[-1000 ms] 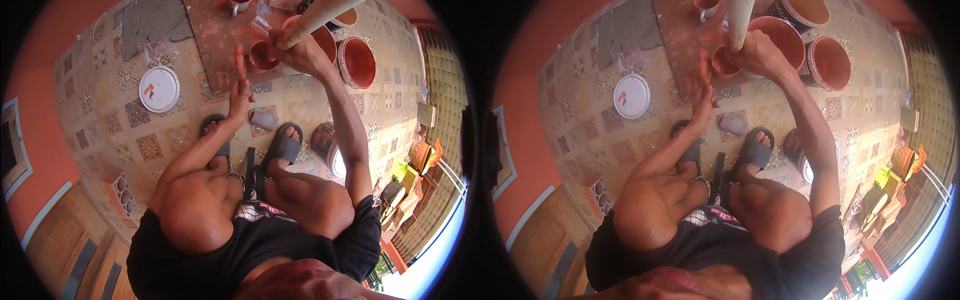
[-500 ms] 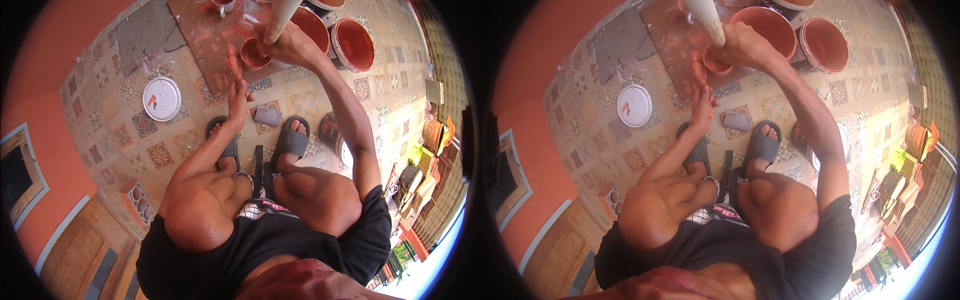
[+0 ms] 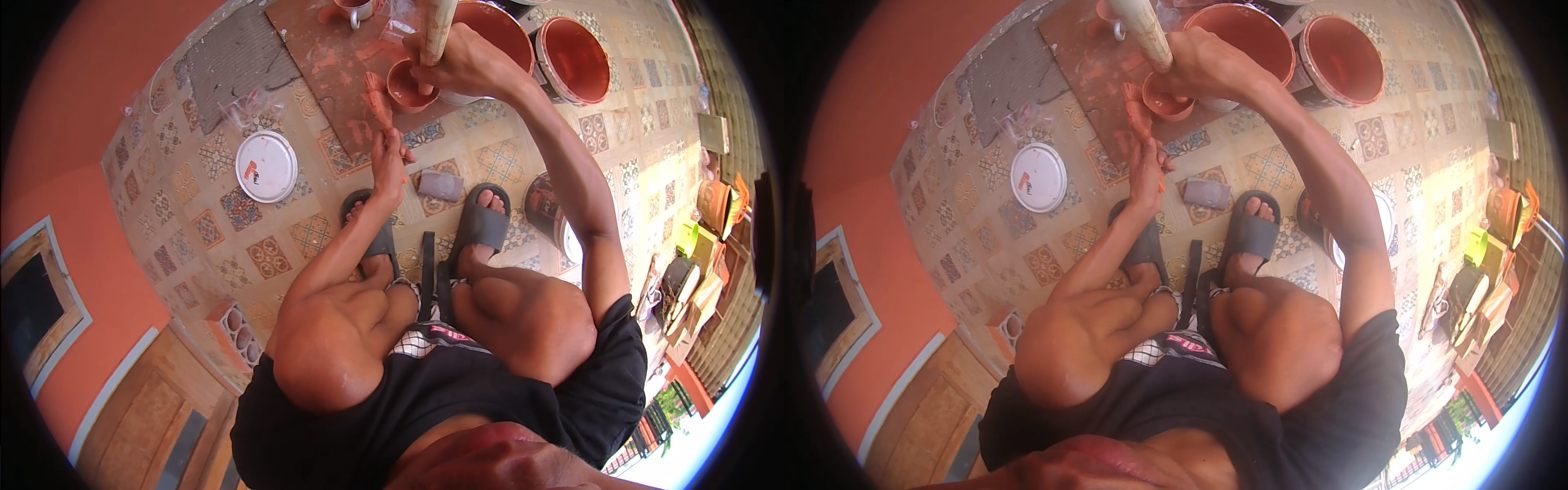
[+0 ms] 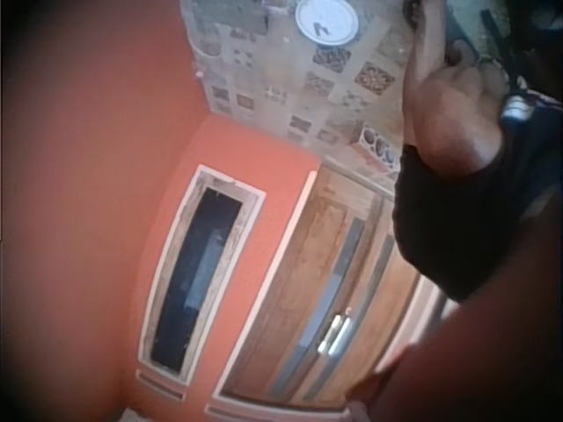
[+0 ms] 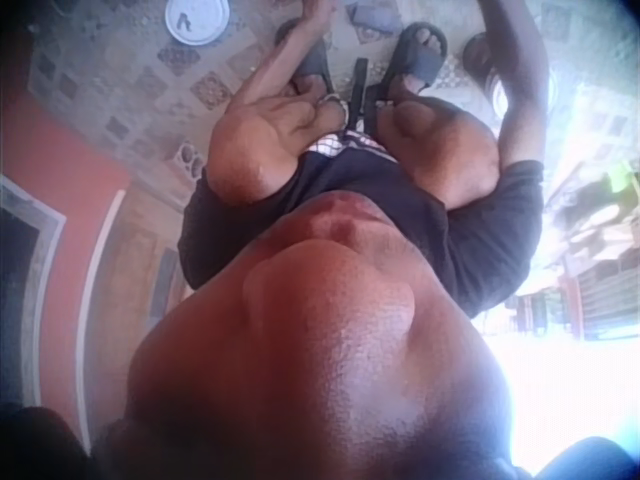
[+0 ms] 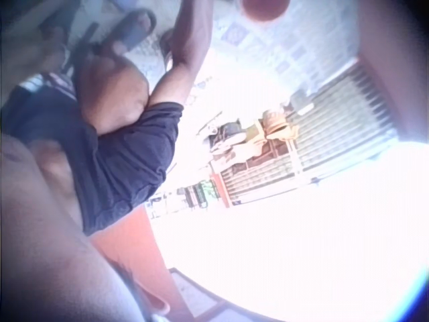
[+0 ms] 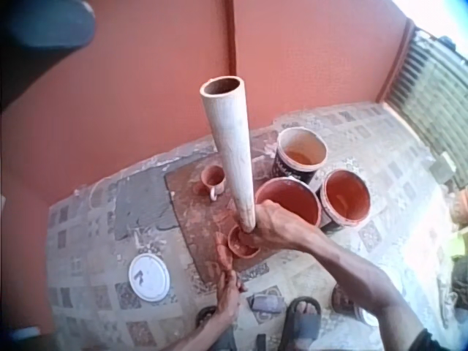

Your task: The person sits on a tiled floor and mixes reddish-brown paint in several buckets using a long white stick and a paintbrush. They stir the paint, scrape the sides of the buckets, and transfer some paint between containers.

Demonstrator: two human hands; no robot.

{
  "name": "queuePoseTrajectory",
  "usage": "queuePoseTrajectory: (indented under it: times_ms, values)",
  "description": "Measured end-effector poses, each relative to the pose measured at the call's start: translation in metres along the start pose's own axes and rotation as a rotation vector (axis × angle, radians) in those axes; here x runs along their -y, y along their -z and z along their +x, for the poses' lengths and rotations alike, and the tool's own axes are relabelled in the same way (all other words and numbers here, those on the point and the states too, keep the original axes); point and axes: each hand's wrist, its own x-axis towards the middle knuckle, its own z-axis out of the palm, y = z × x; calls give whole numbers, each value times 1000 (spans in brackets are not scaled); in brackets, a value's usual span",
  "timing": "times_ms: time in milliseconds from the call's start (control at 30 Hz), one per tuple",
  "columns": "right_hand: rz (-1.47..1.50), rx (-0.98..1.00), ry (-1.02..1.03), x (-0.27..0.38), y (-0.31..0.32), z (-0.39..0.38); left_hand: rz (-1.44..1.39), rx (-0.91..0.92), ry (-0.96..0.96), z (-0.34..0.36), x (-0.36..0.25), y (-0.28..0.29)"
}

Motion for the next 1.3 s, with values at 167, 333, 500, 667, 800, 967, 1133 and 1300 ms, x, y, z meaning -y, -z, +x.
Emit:
queuePoseTrajectory:
  times_ms: [167,333,500,667,800,967,1133,1300]
  values:
    - [-11,-87,103,-2,0,-1,23,-6,5,0,0,0]
    - [27,-76,72,-3,-2,0,5,-13,21,1,-1,-1]
    - [-13,-19,8,-4,-4,2,-1,-16,21,0,-2,-3]
    - [-26,-13,26,-5,-6,2,-6,-51,8,0,-1,-4]
    - [105,-82,44,-7,-6,2,17,-23,13,3,1,-2]
    - [152,-89,78,-9,-6,3,24,-48,27,3,3,-1]
    - [96,-20,42,-9,-7,3,9,-19,11,3,2,0]
    - [15,-39,107,-9,-8,3,6,-13,-1,3,2,0]
